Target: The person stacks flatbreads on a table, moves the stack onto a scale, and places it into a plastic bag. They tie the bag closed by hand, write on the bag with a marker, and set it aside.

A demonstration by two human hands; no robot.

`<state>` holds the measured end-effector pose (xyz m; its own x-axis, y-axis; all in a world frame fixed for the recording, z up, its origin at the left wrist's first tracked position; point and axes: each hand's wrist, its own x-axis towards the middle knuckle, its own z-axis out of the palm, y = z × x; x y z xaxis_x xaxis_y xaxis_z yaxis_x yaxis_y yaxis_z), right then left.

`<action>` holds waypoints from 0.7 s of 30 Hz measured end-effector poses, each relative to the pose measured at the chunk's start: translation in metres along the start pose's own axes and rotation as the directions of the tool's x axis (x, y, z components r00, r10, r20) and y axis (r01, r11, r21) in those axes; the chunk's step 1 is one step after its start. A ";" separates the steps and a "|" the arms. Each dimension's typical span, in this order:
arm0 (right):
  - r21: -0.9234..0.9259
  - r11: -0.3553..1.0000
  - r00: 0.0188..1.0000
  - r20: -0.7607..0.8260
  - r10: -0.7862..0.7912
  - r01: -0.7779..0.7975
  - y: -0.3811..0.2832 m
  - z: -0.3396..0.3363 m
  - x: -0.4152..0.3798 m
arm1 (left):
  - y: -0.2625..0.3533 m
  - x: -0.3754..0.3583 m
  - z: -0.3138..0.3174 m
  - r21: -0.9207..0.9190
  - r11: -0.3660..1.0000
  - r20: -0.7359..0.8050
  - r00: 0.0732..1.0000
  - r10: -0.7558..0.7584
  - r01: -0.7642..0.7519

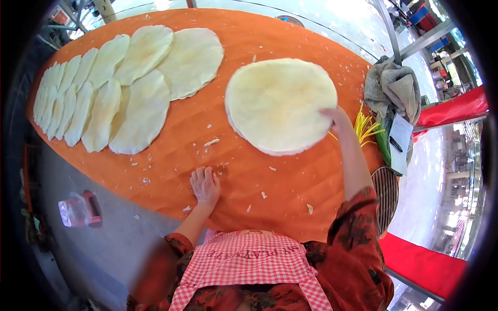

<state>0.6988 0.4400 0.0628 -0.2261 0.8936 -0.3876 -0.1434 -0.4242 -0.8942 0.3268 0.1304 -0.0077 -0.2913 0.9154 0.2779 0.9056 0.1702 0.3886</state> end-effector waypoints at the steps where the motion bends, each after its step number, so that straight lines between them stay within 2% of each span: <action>1: 0.016 1.000 0.999 -0.033 -0.022 0.023 0.003 0.005 -0.022 | -0.005 0.004 -0.004 -0.026 1.000 -0.015 1.000 0.003 -0.003; 2: 0.037 0.998 0.996 -0.066 -0.051 0.053 0.011 0.011 -0.058 | -0.014 0.007 -0.009 -0.134 0.991 -0.019 1.000 0.000 -0.002; 4: 0.072 0.997 0.973 -0.230 0.029 -0.013 0.039 0.022 -0.136 | -0.028 0.002 -0.014 -0.364 0.931 -0.020 1.000 -0.010 0.002; 5: 0.115 0.992 0.962 -0.272 -0.015 0.048 0.065 0.023 -0.171 | -0.032 0.009 -0.024 -0.374 0.926 -0.115 0.993 0.007 -0.050; 6: 0.194 0.981 0.953 -0.293 0.075 -0.018 0.098 0.009 -0.196 | -0.042 0.017 -0.032 -0.358 0.933 -0.123 0.992 0.001 -0.046; 7: 0.229 0.973 0.965 -0.248 0.087 -0.029 0.114 0.009 -0.226 | -0.058 0.028 -0.039 -0.340 0.939 -0.126 0.992 -0.003 -0.040; 9: 0.199 0.935 0.890 -0.299 0.343 -0.293 0.164 -0.036 -0.247 | -0.092 0.051 -0.044 -0.331 0.944 -0.099 0.995 -0.030 -0.005; 10: -0.308 0.891 0.805 -0.586 0.097 -0.332 0.154 -0.015 -0.243 | -0.111 0.059 -0.043 -0.283 0.959 -0.103 0.995 -0.008 -0.022; 11: -0.689 0.574 0.692 -0.670 -0.269 -0.443 0.143 0.008 -0.240 | -0.128 0.067 -0.041 -0.235 0.971 -0.104 0.994 0.015 -0.039; 12: -0.799 0.106 0.589 -0.518 -0.620 -0.592 0.127 0.035 -0.234 | -0.139 0.074 -0.039 -0.188 0.980 -0.102 0.994 0.040 -0.059; 13: -0.931 0.121 0.649 -0.329 -0.686 -0.344 0.109 0.057 -0.212 | -0.139 0.078 -0.040 -0.145 0.986 -0.108 0.992 0.063 -0.078; 14: -0.910 0.404 0.673 -0.357 -0.648 -0.094 0.116 0.074 -0.172 | -0.134 0.079 -0.042 -0.100 0.990 -0.110 0.990 0.087 -0.099; 15: -0.753 0.640 0.710 -0.366 -0.602 0.155 0.125 0.099 -0.129 | -0.132 0.078 -0.044 -0.054 0.992 -0.105 0.988 0.110 -0.116; 16: -0.731 0.636 0.849 -0.151 -0.506 0.248 0.095 0.159 -0.093 | -0.134 0.077 -0.043 -0.076 0.992 -0.090 0.991 0.098 -0.105; 17: -0.536 0.797 0.905 -0.131 -0.404 0.279 0.100 0.202 -0.045 | -0.136 0.077 -0.042 -0.096 0.991 -0.079 0.993 0.083 -0.090; 18: -0.305 0.937 0.969 -0.125 -0.215 0.169 0.095 0.251 -0.006 | -0.138 0.078 -0.041 -0.113 0.991 -0.070 0.995 0.065 -0.072; 19: -0.197 0.967 0.975 -0.116 -0.187 0.162 0.112 0.279 0.051 | -0.139 0.077 -0.040 -0.112 0.992 -0.048 0.998 0.051 -0.056; 20: -0.161 0.976 0.977 -0.134 -0.166 0.144 0.113 0.310 0.092 | -0.139 0.078 -0.042 -0.124 0.991 -0.040 0.998 0.038 -0.043; 21: -0.177 0.983 0.974 -0.210 -0.089 0.052 0.110 0.332 0.135 | -0.139 0.079 -0.044 -0.130 0.991 -0.029 0.999 0.023 -0.027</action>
<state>0.3321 0.4652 -0.0139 -0.0046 0.9386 -0.3450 0.0182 -0.3448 -0.9385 0.1649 0.1632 -0.0014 -0.2794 0.9080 0.3123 0.8653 0.0971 0.4917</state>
